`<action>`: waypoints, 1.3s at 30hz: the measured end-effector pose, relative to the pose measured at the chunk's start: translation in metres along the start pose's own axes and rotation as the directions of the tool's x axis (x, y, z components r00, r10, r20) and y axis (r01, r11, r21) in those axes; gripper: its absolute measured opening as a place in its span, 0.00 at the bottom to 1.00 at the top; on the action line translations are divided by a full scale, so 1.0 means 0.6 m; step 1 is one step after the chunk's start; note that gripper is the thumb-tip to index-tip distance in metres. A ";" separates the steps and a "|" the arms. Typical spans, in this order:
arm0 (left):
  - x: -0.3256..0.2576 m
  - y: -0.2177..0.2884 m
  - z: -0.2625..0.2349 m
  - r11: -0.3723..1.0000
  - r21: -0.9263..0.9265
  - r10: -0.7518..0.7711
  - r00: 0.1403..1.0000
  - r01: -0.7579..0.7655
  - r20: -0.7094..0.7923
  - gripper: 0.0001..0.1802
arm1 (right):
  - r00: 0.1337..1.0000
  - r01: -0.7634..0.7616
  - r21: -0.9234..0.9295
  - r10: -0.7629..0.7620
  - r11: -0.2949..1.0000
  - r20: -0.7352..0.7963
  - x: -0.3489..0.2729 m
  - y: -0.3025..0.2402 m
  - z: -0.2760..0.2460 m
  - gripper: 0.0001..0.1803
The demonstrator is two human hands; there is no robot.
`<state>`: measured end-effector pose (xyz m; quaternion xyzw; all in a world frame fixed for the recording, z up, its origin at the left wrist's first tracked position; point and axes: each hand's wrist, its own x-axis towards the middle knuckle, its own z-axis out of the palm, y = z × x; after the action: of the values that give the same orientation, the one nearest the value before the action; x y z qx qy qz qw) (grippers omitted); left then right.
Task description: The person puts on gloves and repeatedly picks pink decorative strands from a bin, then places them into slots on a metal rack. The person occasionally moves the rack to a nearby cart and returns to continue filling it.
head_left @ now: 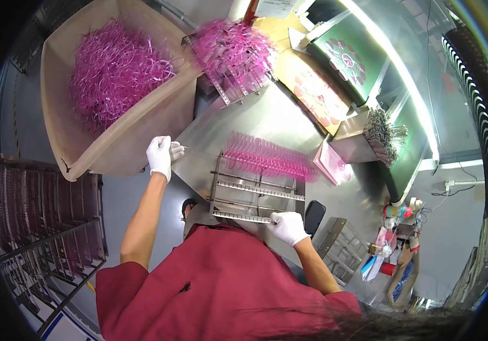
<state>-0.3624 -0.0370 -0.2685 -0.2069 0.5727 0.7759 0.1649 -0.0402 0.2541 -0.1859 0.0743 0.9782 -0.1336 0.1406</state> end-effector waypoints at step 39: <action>-0.095 -0.079 0.138 0.910 0.391 -0.203 0.971 0.139 0.127 0.13 | 0.966 0.159 0.002 -0.156 0.987 -0.204 0.159 0.219 -0.088 0.37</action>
<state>-0.3011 0.0547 -0.2570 -0.1555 0.6759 0.6474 0.3160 -0.1202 0.4043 -0.1968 0.0109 0.9890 -0.1449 0.0280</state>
